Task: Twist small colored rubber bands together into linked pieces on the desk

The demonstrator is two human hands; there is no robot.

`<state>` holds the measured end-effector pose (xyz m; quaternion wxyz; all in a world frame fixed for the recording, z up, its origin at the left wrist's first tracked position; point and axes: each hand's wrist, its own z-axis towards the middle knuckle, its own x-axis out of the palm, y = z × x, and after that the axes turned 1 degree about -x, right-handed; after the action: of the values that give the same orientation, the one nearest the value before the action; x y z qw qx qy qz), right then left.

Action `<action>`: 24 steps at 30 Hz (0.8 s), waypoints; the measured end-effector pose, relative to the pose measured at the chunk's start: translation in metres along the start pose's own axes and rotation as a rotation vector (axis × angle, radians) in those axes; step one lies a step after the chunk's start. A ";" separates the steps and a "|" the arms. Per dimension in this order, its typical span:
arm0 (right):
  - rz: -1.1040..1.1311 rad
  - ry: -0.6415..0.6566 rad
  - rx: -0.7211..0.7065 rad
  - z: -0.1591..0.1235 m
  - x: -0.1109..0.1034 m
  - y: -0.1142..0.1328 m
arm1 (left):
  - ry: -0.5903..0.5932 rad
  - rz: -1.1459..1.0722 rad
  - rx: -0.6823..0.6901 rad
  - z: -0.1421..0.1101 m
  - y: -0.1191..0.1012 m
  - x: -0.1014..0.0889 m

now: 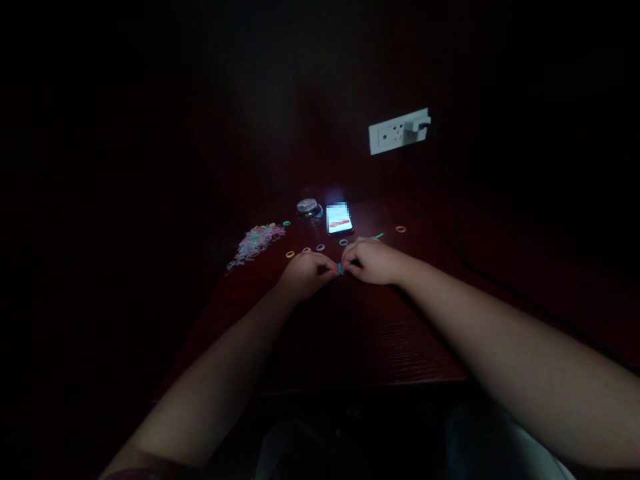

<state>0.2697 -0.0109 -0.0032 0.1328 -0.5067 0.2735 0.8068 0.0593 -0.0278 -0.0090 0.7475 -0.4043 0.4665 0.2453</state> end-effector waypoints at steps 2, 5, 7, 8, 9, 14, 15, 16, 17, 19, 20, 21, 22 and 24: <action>0.020 0.002 0.000 0.000 0.000 -0.002 | -0.003 0.007 -0.010 -0.001 0.000 0.000; 0.037 0.006 0.002 0.000 0.000 -0.004 | -0.026 0.029 -0.028 -0.002 0.000 -0.004; 0.036 0.002 0.016 0.000 -0.001 -0.004 | -0.063 0.049 -0.035 -0.003 0.001 -0.006; 0.038 -0.004 0.023 0.000 -0.001 -0.004 | -0.085 0.059 -0.036 -0.003 0.001 -0.007; 0.043 -0.009 0.029 0.000 -0.001 -0.003 | -0.109 0.068 -0.039 -0.003 0.002 -0.008; 0.070 -0.041 0.056 -0.002 -0.002 -0.003 | -0.217 0.099 -0.084 -0.004 0.009 -0.016; 0.074 -0.046 0.058 -0.002 -0.002 -0.004 | -0.246 0.113 -0.111 -0.005 0.013 -0.021; 0.077 -0.055 0.062 -0.002 -0.002 -0.005 | -0.276 0.133 -0.155 -0.007 0.017 -0.028; 0.080 -0.066 0.069 -0.002 -0.002 -0.007 | -0.296 0.156 -0.221 -0.010 0.024 -0.036; 0.083 -0.083 0.088 -0.003 -0.001 -0.010 | -0.296 0.214 -0.448 -0.018 0.040 -0.055; 0.081 -0.088 0.098 -0.003 0.000 -0.011 | -0.232 0.234 -0.586 -0.022 0.049 -0.064; 0.078 -0.091 0.106 -0.003 0.000 -0.013 | -0.139 0.246 -0.716 -0.026 0.058 -0.071; 0.074 -0.094 0.112 -0.002 0.001 -0.014 | -0.094 0.250 -0.774 -0.030 0.067 -0.076; 0.071 -0.099 0.111 -0.002 0.001 -0.014 | -0.031 0.256 -0.834 -0.035 0.081 -0.081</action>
<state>0.2778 -0.0005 -0.0092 0.1451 -0.4480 0.3288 0.8186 -0.0541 -0.0112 0.0251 0.4907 -0.6068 0.3624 0.5097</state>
